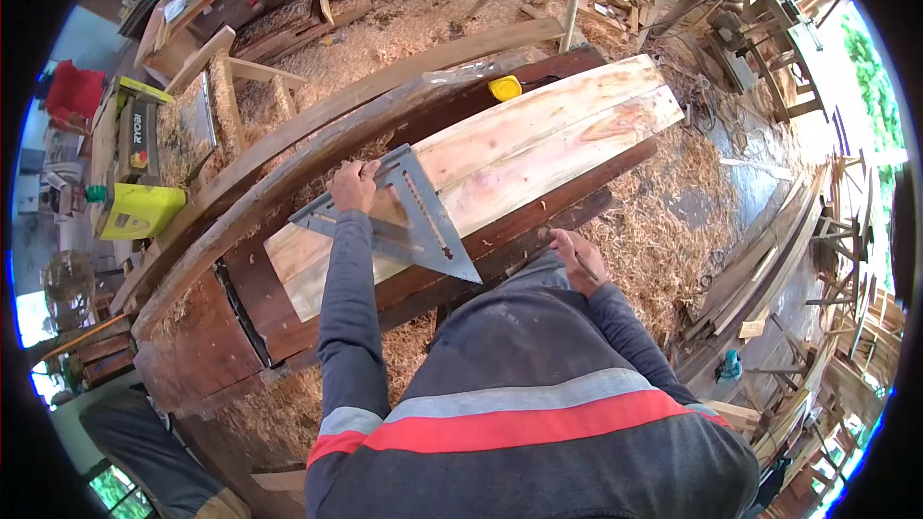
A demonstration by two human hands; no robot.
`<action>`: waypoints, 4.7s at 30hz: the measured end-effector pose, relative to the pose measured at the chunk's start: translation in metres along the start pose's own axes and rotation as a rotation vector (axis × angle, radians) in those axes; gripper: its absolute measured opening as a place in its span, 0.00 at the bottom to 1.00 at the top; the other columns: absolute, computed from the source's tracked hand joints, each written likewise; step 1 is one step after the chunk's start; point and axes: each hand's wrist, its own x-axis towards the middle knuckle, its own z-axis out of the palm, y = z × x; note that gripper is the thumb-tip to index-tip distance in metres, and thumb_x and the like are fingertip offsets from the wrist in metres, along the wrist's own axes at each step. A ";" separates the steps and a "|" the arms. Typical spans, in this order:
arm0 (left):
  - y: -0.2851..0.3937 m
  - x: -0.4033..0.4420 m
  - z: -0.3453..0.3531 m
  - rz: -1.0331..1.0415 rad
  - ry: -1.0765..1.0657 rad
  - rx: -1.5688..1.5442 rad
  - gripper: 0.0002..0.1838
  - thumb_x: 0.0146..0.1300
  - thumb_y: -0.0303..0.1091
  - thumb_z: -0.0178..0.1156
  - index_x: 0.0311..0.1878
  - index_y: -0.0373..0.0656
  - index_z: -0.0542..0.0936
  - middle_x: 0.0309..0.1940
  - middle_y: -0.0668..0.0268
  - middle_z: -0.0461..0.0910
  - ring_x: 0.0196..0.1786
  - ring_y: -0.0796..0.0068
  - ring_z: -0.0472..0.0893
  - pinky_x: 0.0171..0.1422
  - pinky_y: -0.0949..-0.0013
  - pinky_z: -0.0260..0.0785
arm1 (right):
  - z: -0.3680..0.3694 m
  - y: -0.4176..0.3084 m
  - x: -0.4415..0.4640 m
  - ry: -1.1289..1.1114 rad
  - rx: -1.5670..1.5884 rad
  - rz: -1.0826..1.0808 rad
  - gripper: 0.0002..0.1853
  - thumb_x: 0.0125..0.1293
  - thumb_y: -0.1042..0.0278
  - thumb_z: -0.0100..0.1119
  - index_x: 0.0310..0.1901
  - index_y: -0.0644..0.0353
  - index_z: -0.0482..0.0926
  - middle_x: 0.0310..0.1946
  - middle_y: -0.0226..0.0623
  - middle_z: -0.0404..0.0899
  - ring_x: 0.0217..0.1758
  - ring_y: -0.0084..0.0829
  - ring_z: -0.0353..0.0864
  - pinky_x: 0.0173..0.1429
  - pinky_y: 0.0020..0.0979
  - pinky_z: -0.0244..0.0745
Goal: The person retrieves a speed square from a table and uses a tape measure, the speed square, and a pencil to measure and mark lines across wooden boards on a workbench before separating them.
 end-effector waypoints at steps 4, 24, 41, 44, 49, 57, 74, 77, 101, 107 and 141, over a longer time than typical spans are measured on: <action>0.004 -0.001 -0.004 -0.008 0.004 0.022 0.21 0.63 0.58 0.61 0.31 0.48 0.83 0.33 0.64 0.82 0.43 0.57 0.80 0.50 0.51 0.64 | 0.001 0.005 0.002 -0.011 -0.041 -0.075 0.29 0.78 0.45 0.39 0.54 0.64 0.80 0.43 0.49 0.84 0.45 0.40 0.85 0.52 0.37 0.77; 0.016 -0.003 -0.014 -0.026 -0.040 0.051 0.19 0.64 0.55 0.61 0.34 0.48 0.84 0.36 0.63 0.82 0.45 0.55 0.79 0.50 0.51 0.64 | 0.003 0.016 0.012 -0.022 -0.054 -0.098 0.30 0.78 0.45 0.39 0.50 0.68 0.80 0.46 0.50 0.83 0.49 0.44 0.83 0.56 0.37 0.76; 0.041 -0.028 0.002 -0.031 0.190 0.251 0.15 0.72 0.49 0.52 0.45 0.47 0.77 0.44 0.60 0.77 0.56 0.56 0.73 0.71 0.47 0.53 | 0.023 -0.030 0.020 0.035 -0.154 -0.273 0.19 0.73 0.66 0.52 0.62 0.64 0.71 0.42 0.47 0.85 0.44 0.37 0.87 0.47 0.36 0.80; 0.048 -0.031 -0.001 -0.043 0.179 0.252 0.16 0.73 0.47 0.50 0.47 0.44 0.75 0.47 0.58 0.75 0.58 0.56 0.71 0.75 0.45 0.49 | 0.033 -0.051 0.032 0.063 -0.046 -0.264 0.16 0.71 0.66 0.55 0.56 0.62 0.74 0.40 0.51 0.84 0.42 0.48 0.86 0.46 0.40 0.80; 0.053 -0.029 -0.006 -0.091 0.128 0.253 0.16 0.73 0.46 0.49 0.47 0.43 0.75 0.46 0.57 0.76 0.59 0.56 0.71 0.75 0.44 0.49 | 0.058 -0.096 0.080 -0.049 0.002 -0.413 0.14 0.71 0.65 0.55 0.53 0.63 0.75 0.38 0.52 0.83 0.41 0.47 0.86 0.45 0.40 0.79; 0.052 -0.028 -0.008 -0.077 0.134 0.291 0.18 0.73 0.47 0.48 0.49 0.43 0.77 0.49 0.57 0.77 0.60 0.55 0.71 0.75 0.44 0.49 | 0.135 -0.111 0.192 -0.124 -0.046 -0.484 0.16 0.71 0.60 0.52 0.52 0.62 0.78 0.41 0.53 0.83 0.43 0.53 0.84 0.46 0.43 0.79; 0.058 -0.027 -0.008 -0.068 0.158 0.257 0.16 0.72 0.45 0.50 0.47 0.42 0.77 0.47 0.58 0.76 0.58 0.57 0.70 0.75 0.44 0.49 | 0.121 -0.080 0.122 -0.270 -0.255 -0.565 0.10 0.67 0.66 0.56 0.47 0.60 0.77 0.27 0.56 0.81 0.32 0.55 0.82 0.37 0.47 0.77; 0.059 -0.028 -0.009 -0.062 0.139 0.283 0.14 0.71 0.44 0.52 0.46 0.42 0.77 0.46 0.58 0.76 0.58 0.57 0.71 0.74 0.45 0.50 | 0.115 -0.062 0.089 -0.250 -0.238 -0.560 0.10 0.66 0.68 0.57 0.46 0.61 0.77 0.28 0.54 0.81 0.32 0.53 0.82 0.37 0.47 0.77; 0.063 -0.040 -0.011 -0.089 0.101 0.301 0.22 0.72 0.46 0.48 0.63 0.45 0.72 0.61 0.61 0.73 0.69 0.56 0.65 0.77 0.45 0.44 | 0.158 -0.108 0.230 -0.082 -0.122 -0.530 0.14 0.64 0.59 0.55 0.42 0.61 0.80 0.32 0.52 0.83 0.39 0.54 0.83 0.45 0.50 0.77; 0.061 -0.038 -0.009 -0.084 0.148 0.249 0.20 0.70 0.47 0.50 0.59 0.46 0.74 0.58 0.60 0.74 0.68 0.56 0.65 0.77 0.43 0.44 | 0.172 -0.081 0.231 -0.122 -0.316 -0.732 0.17 0.70 0.57 0.51 0.46 0.62 0.81 0.40 0.50 0.84 0.43 0.50 0.84 0.48 0.43 0.78; 0.065 -0.039 -0.010 -0.096 0.143 0.271 0.20 0.71 0.45 0.49 0.59 0.45 0.72 0.59 0.61 0.73 0.69 0.58 0.65 0.78 0.42 0.42 | 0.150 -0.111 0.221 -0.185 -0.193 -0.681 0.15 0.60 0.60 0.51 0.34 0.62 0.84 0.32 0.53 0.83 0.39 0.53 0.83 0.46 0.47 0.78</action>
